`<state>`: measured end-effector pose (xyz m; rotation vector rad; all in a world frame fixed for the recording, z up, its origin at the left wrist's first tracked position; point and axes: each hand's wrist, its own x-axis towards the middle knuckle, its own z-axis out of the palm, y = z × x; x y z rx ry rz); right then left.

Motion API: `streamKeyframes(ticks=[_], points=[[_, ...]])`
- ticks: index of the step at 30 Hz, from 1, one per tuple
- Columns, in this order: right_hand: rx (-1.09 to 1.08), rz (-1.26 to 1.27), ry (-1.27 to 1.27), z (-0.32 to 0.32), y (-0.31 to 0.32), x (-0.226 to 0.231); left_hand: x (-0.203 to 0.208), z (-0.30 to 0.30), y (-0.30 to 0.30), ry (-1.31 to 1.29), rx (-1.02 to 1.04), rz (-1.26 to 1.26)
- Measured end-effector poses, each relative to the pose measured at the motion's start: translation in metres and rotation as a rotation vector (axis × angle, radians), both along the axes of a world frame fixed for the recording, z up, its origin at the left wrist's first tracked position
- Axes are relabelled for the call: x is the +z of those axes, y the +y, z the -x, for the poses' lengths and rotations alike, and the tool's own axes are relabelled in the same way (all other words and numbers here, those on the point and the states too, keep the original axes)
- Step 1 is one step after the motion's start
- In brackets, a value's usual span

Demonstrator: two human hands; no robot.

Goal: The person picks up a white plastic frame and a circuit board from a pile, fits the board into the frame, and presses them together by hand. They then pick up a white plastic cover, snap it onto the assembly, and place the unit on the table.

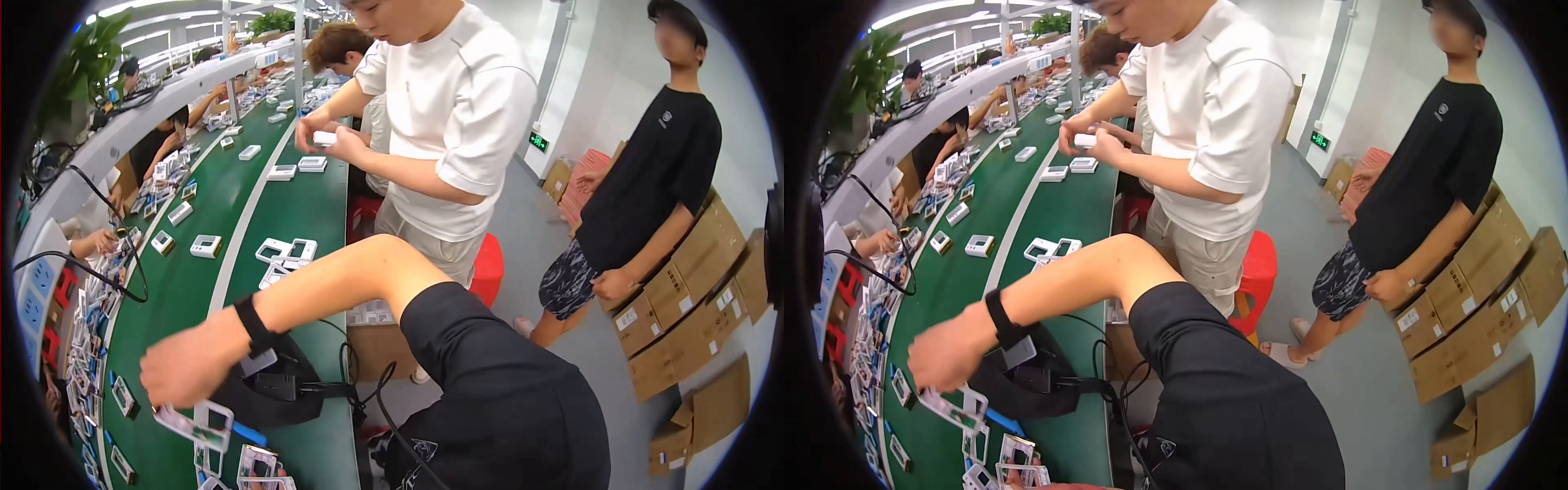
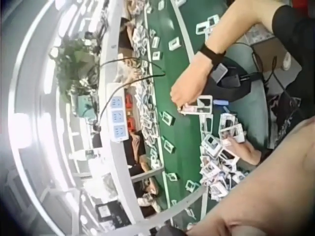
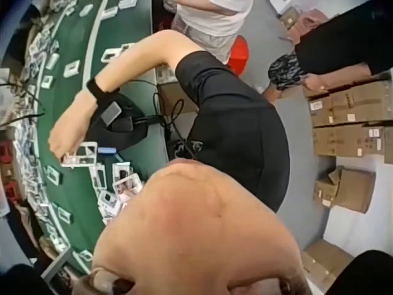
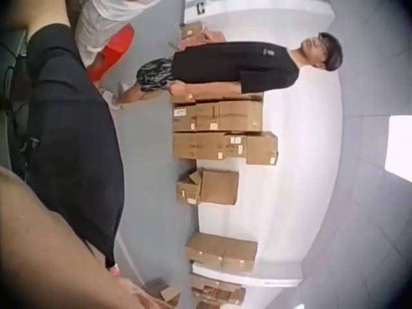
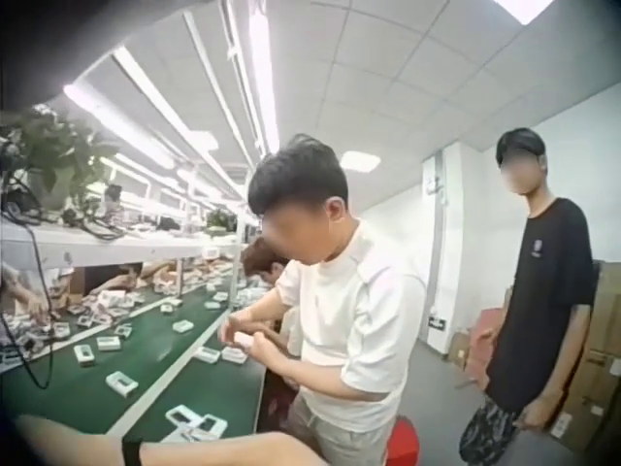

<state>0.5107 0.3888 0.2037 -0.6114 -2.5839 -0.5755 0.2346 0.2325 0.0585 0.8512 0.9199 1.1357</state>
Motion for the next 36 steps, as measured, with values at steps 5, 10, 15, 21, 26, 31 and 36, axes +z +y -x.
streamKeyframes(ticks=[5,10,15,21,26,31,36], points=[[0.308,-0.041,0.078,0.074,-0.064,-0.008,-0.075,0.089,-0.021,-0.312,-0.032,-0.022],[-0.05,0.089,-0.021,0.131,-0.128,-0.038,-0.031,0.074,-0.028,-0.481,-0.506,-0.014],[-0.019,0.188,-0.016,0.169,-0.153,-0.041,-0.017,0.098,-0.067,-0.442,-0.504,-0.185],[-0.118,0.105,0.011,0.189,-0.18,-0.031,-0.021,0.112,-0.071,-0.453,-0.558,-0.206],[-0.069,0.031,0.049,0.186,-0.177,-0.042,-0.007,0.099,-0.07,-0.328,-0.578,-0.311],[-0.161,-0.092,0.013,0.187,-0.175,-0.046,0.0,0.088,-0.072,-0.208,-0.469,-0.153],[-0.213,-0.166,-0.011,0.188,-0.169,-0.054,-0.018,0.084,-0.069,-0.18,-0.37,-0.084]])
